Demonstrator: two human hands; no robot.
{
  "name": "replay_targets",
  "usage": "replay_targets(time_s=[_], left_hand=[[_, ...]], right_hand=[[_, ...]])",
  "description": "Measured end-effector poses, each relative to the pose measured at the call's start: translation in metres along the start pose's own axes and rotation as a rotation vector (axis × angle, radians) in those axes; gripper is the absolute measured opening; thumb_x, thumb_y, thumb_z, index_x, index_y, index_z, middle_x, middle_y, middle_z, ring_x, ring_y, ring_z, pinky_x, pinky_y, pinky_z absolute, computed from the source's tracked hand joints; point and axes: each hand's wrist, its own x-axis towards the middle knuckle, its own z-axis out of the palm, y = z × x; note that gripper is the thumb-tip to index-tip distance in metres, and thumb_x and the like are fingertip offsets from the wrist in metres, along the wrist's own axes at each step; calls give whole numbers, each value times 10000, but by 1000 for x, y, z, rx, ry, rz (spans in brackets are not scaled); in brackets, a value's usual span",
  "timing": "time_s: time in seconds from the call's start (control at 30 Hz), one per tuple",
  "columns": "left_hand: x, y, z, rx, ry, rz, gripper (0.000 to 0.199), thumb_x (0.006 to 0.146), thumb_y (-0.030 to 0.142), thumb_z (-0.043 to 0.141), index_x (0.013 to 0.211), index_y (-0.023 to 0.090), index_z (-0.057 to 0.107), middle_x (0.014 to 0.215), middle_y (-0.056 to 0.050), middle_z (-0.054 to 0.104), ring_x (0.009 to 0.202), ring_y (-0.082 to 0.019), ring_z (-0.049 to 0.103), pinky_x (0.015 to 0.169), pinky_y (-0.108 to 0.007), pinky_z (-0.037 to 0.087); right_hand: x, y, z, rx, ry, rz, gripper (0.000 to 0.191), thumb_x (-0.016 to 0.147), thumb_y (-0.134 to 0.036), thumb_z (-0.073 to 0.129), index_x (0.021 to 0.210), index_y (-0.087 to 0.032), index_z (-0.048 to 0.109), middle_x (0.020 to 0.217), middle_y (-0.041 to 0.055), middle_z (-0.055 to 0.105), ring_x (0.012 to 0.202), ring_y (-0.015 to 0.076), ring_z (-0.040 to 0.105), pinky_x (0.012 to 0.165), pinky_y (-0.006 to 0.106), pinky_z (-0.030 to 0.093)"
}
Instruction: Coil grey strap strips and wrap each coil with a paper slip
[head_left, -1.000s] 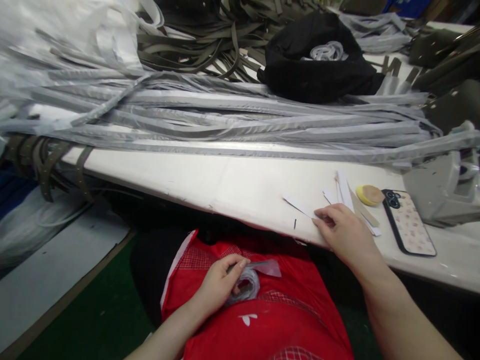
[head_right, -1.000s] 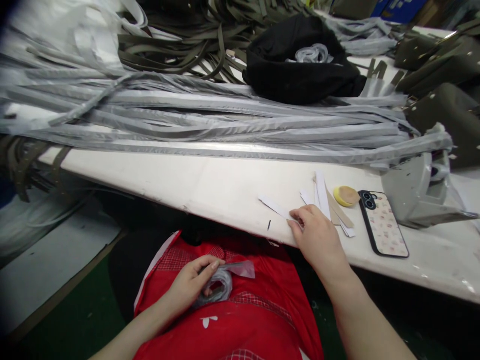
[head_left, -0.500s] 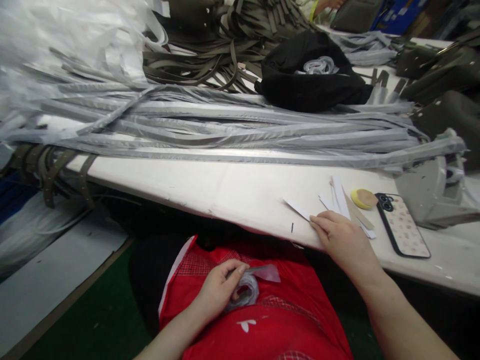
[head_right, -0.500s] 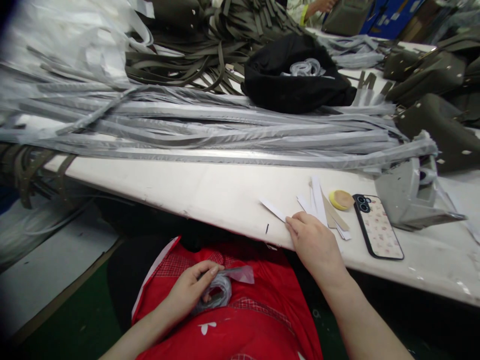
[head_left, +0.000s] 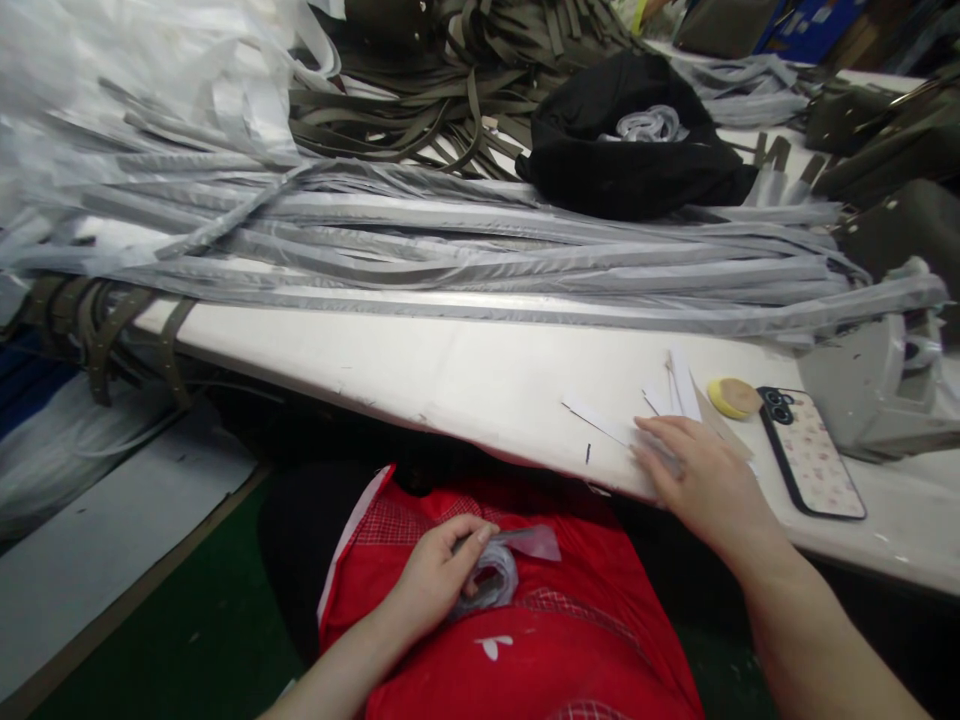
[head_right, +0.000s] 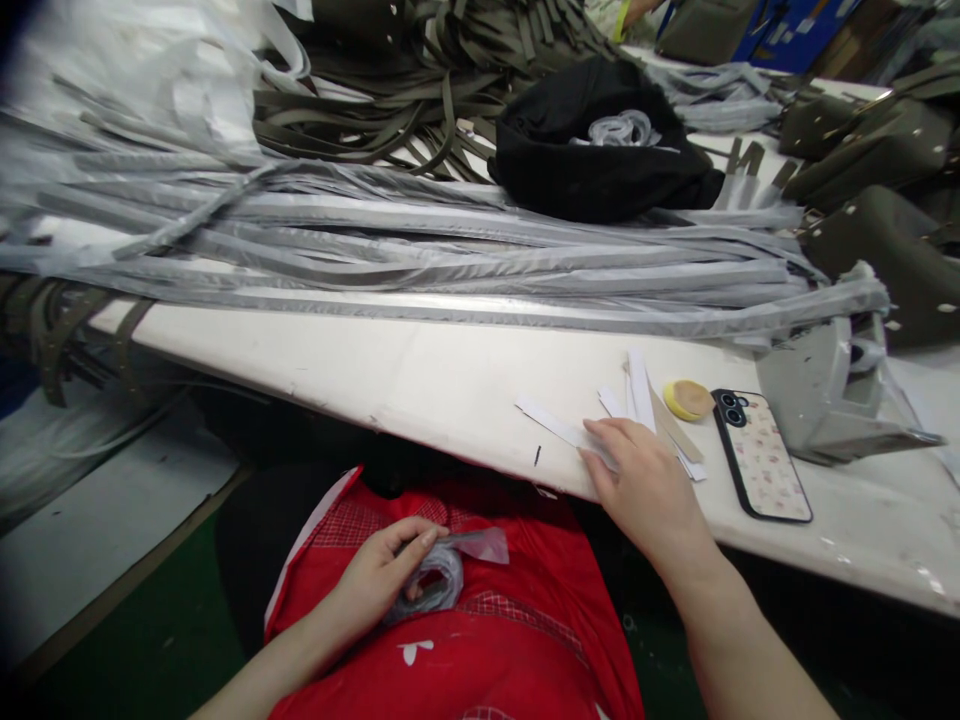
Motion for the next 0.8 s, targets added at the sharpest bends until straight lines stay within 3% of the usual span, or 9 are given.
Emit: replay_targets(time_s=[0.07,0.13,0.27,0.37,0.7,0.8], left_hand=[[0,1,-1,3,-1,0,505,841,607,516,993,148,663,647,1,588,478,-122,503,484,-230,400],[0,1,-1,1,0,-2,492,847,598,517,991,149,661,630,6,577,485,-124,501,492,-228,400],[4,0,-1,6,-10,-11,494,849,592,515,1003,144,656,665,-4,598,487,-123,503,488,-227,401],[6,-1,0,27,-17,-13,500,846,594,518,1010,143,661,663,-4,601,486,-127,513,484,-227,406],[5,4,1,-2,19,-17,468,821,586,535,956,156,661,671,6,606,452,-112,517,461,-223,405],[3,7,2,-18,23,-9,445,826,566,544,932,148,654,673,6,606,444,-102,518,458,-217,403]], right_hand=[[-4,8,-12,51,97,57,229,906,-299,523,1056,-192,660,973,67,705,835,207,657,790,334,513],[-9,18,-23,42,93,73,219,891,-289,530,1053,-208,652,975,56,700,835,203,658,796,332,512],[-20,33,-28,-56,-183,-38,347,855,-294,545,1180,-198,620,1137,98,651,1008,256,636,885,385,507],[-25,34,-21,-106,-261,-69,386,854,-262,531,1226,-187,603,1147,114,640,1018,262,625,883,394,516],[-22,27,-11,-223,-188,-171,327,903,-203,443,1148,-178,659,1029,112,692,911,257,639,820,390,507],[-27,29,-17,-179,-30,-24,332,918,-285,451,1175,-229,652,998,109,723,868,258,667,734,378,502]])
